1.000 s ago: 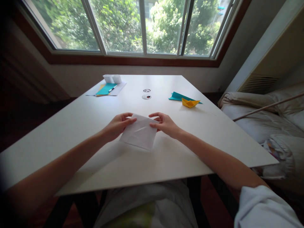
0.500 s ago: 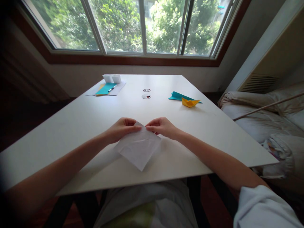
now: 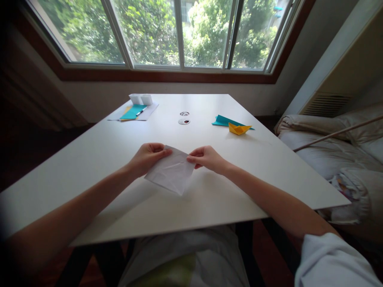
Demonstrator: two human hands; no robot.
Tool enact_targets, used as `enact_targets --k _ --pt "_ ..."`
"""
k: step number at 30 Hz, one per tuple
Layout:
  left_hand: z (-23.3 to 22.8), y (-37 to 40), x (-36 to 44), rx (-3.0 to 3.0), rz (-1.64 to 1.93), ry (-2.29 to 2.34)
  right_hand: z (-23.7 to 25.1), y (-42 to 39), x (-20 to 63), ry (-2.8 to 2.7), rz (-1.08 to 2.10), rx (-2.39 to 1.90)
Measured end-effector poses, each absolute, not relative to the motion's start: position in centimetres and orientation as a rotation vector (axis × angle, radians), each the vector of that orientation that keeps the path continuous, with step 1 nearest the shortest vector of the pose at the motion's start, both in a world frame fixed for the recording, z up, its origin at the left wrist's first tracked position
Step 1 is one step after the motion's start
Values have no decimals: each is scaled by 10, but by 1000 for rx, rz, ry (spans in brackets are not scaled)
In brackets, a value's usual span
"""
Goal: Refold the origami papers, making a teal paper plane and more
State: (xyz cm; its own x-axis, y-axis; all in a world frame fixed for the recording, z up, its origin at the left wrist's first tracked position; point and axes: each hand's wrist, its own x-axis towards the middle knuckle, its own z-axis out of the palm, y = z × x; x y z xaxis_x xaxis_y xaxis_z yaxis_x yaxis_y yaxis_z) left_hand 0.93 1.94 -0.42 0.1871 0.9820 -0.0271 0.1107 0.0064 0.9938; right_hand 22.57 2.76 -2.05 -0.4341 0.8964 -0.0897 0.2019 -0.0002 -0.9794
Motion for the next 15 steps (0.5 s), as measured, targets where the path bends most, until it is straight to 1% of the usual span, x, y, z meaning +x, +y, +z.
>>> enact_targets --k 7,12,15 --pt "-6 24 7 1257 1198 1128 -21 26 224 -1375 1668 -1058" --pt "-12 29 6 1232 1332 1133 -24 19 218 -1431 1840 -980" --pt "-14 31 3 1269 1308 1117 -23 19 219 -1471 1826 -994"
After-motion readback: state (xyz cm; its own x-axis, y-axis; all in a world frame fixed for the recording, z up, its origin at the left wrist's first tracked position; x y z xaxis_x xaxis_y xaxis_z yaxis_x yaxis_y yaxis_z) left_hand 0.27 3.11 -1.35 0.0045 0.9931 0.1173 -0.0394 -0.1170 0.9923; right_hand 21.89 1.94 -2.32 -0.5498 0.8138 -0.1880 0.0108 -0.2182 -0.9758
